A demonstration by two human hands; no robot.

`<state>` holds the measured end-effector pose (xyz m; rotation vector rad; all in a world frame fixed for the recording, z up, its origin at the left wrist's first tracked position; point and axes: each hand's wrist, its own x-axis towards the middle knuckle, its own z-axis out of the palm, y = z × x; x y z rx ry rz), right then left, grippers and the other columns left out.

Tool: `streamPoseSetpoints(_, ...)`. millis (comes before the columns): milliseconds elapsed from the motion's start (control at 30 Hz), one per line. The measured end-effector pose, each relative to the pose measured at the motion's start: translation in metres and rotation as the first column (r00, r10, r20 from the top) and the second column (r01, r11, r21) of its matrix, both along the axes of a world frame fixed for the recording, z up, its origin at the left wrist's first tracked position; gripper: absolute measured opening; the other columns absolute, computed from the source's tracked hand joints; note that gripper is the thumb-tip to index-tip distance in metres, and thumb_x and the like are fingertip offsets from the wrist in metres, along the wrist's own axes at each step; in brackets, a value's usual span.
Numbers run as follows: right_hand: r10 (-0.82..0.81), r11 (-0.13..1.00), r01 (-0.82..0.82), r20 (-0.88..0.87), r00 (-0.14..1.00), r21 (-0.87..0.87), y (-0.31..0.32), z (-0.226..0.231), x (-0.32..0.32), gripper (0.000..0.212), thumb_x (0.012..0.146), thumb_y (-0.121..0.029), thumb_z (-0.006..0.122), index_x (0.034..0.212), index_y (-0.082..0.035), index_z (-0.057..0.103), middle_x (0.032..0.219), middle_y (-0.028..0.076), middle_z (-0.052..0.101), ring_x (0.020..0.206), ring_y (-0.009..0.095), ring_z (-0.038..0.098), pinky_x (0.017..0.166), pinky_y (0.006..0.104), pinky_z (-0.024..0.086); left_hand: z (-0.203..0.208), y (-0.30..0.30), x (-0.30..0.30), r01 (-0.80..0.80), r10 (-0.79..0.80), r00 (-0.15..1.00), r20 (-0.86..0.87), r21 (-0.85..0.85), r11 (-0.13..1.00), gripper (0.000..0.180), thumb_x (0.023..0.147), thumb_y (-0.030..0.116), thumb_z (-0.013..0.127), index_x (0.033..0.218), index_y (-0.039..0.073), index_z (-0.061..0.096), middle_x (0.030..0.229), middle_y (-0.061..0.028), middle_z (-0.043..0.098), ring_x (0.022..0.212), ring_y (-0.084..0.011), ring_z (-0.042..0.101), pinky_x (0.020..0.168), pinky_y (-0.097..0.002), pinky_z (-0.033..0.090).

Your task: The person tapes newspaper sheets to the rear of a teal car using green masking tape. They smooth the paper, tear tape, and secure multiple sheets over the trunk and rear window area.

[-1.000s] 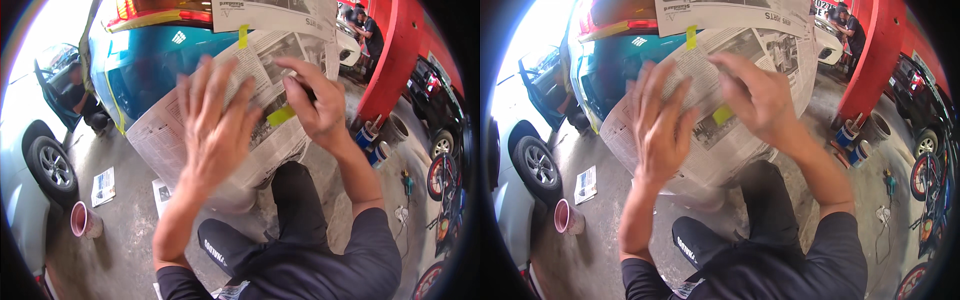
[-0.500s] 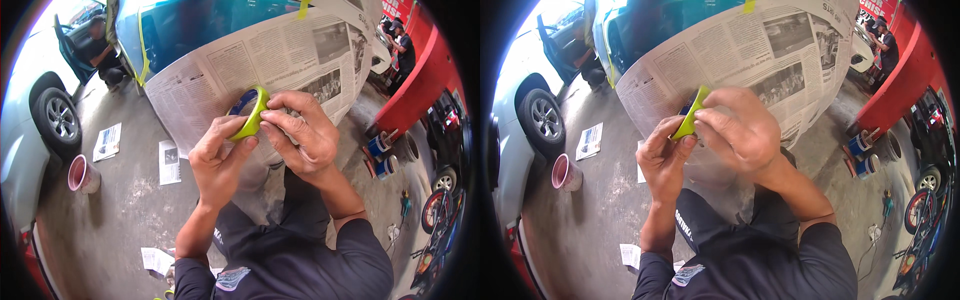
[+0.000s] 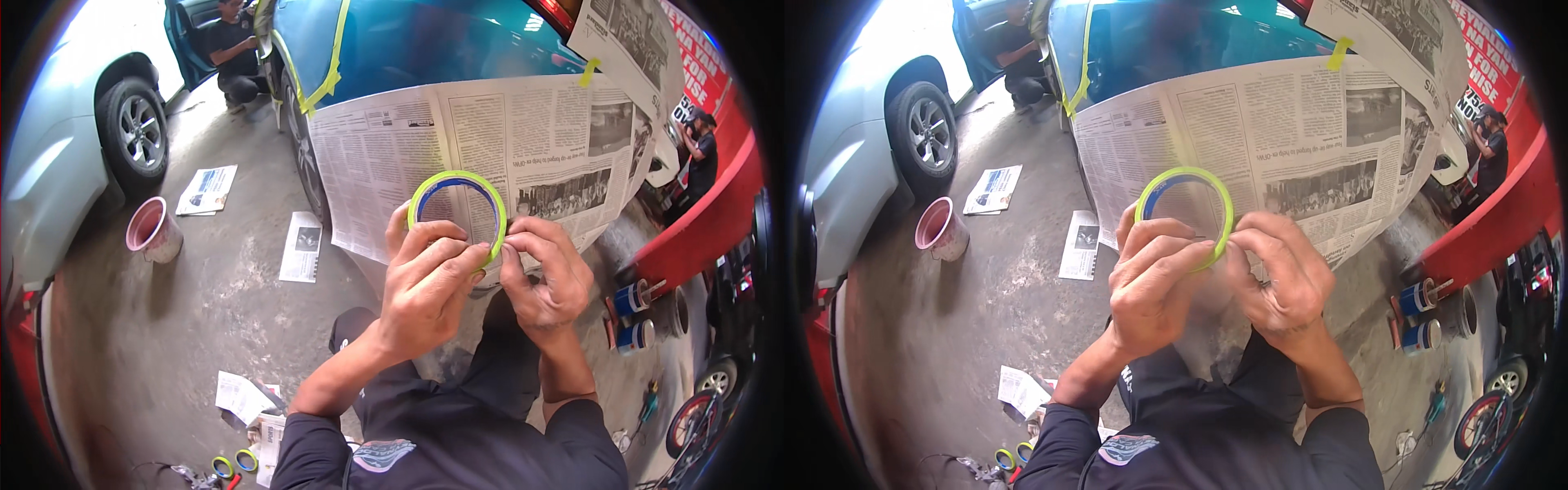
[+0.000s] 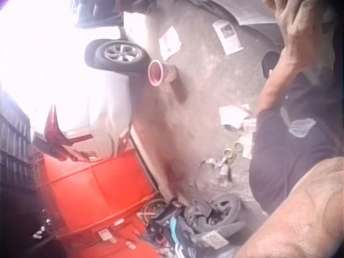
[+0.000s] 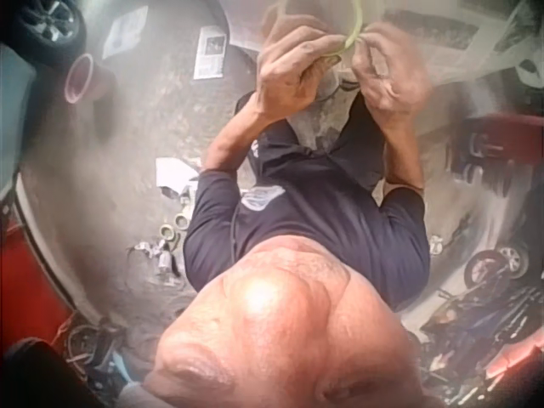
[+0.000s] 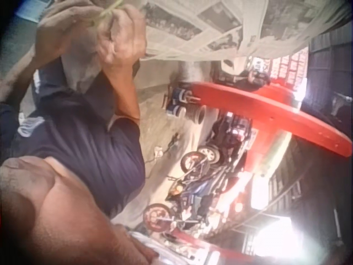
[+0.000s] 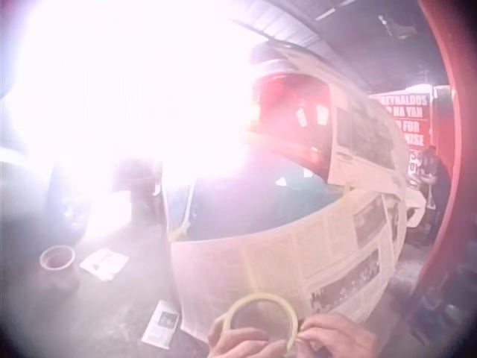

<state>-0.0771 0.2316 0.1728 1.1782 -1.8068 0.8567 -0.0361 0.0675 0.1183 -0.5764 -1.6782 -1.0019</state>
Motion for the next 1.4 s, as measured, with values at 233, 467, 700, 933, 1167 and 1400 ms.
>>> streamPoseSetpoints(233, 0.06, 0.998, -0.058, 0.086, 0.994, -0.033, 0.003, -0.006, 0.002, 0.024, 0.077, 0.01, 0.077, 0.098, 0.002, 0.069, 0.097, 0.015, 0.071, 0.083, 0.028, 0.072, 0.073, 0.034, 0.058, -0.006, 0.005, 0.011, -0.076, 0.076, 0.995, 0.069, 0.004, 0.997, 0.03, 0.076, 0.005, 0.079, 0.106, 0.0, 0.074, 0.087, -0.0075, 0.068, 0.093, -0.028, 0.065, 0.105, -0.0529, 0.037)
streamPoseSetpoints(467, 0.053, 0.998, -0.042, 0.242, 0.969, -0.048, 0.02, -0.016, 0.004, 0.02, 0.076, 0.006, 0.074, 0.094, 0.001, 0.065, 0.091, 0.015, 0.067, 0.081, 0.03, 0.069, 0.072, 0.0345, 0.055, -0.014, 0.021, 0.015, -0.106, 0.114, 0.988, 0.106, -0.077, 0.991, 0.031, 0.077, 0.005, 0.08, 0.107, 0.001, 0.074, 0.088, -0.0068, 0.068, 0.094, -0.0276, 0.065, 0.108, -0.051, 0.034)
streamPoseSetpoints(700, 0.408, 0.912, -0.312, 0.651, 0.64, -0.265, 0.078, -0.026, -0.004, 0.019, 0.079, -0.006, 0.064, 0.096, -0.001, 0.068, 0.115, 0.012, 0.067, 0.104, 0.019, 0.063, 0.094, 0.0337, 0.048, -0.035, 0.019, 0.01, 0.543, -0.788, 0.517, 0.334, 0.584, 0.604, 0.027, 0.085, 0.004, 0.077, 0.109, -0.007, 0.07, 0.1, -0.0139, 0.069, 0.095, -0.0236, 0.062, 0.088, -0.0336, 0.047)
streamPoseSetpoints(933, 0.158, 0.986, -0.004, 0.915, 0.371, -0.169, 0.11, -0.038, 0.025, 0.034, 0.079, -0.009, 0.064, 0.11, 0.003, 0.069, 0.104, 0.01, 0.072, 0.092, 0.02, 0.066, 0.086, 0.033, 0.051, -0.054, 0.051, -0.013, 0.476, -0.677, 0.642, 0.359, 0.505, 0.72, 0.037, 0.089, 0.01, 0.077, 0.121, -0.006, 0.068, 0.119, -0.0169, 0.065, 0.109, -0.0253, 0.063, 0.096, -0.0353, 0.048)
streamPoseSetpoints(1167, -0.158, 0.98, 0.2, 0.635, 0.756, 0.005, 0.126, -0.08, 0.039, 0.027, 0.077, -0.005, 0.066, 0.103, 0.002, 0.071, 0.081, 0.013, 0.069, 0.072, 0.028, 0.061, 0.072, 0.0357, 0.048, -0.052, 0.102, -0.017, 0.272, -0.255, 0.903, 0.347, 0.0, 0.962, 0.029, 0.079, 0.001, 0.084, 0.105, -0.003, 0.073, 0.105, -0.0142, 0.068, 0.092, -0.0335, 0.067, 0.081, -0.0384, 0.055)
streamPoseSetpoints(1400, -0.029, 0.888, 0.423, 0.895, 0.445, -0.181, 0.169, -0.103, 0.016, 0.017, 0.084, -0.004, 0.062, 0.095, 0.004, 0.072, 0.075, 0.011, 0.066, 0.069, 0.015, 0.063, 0.066, 0.0297, 0.049, -0.071, 0.149, -0.027, 0.25, -0.22, 0.95, 0.22, -0.117, 0.961, 0.012, 0.083, -0.005, 0.079, 0.092, -0.005, 0.072, 0.094, -0.0139, 0.068, 0.086, -0.0306, 0.068, 0.075, -0.0389, 0.058)
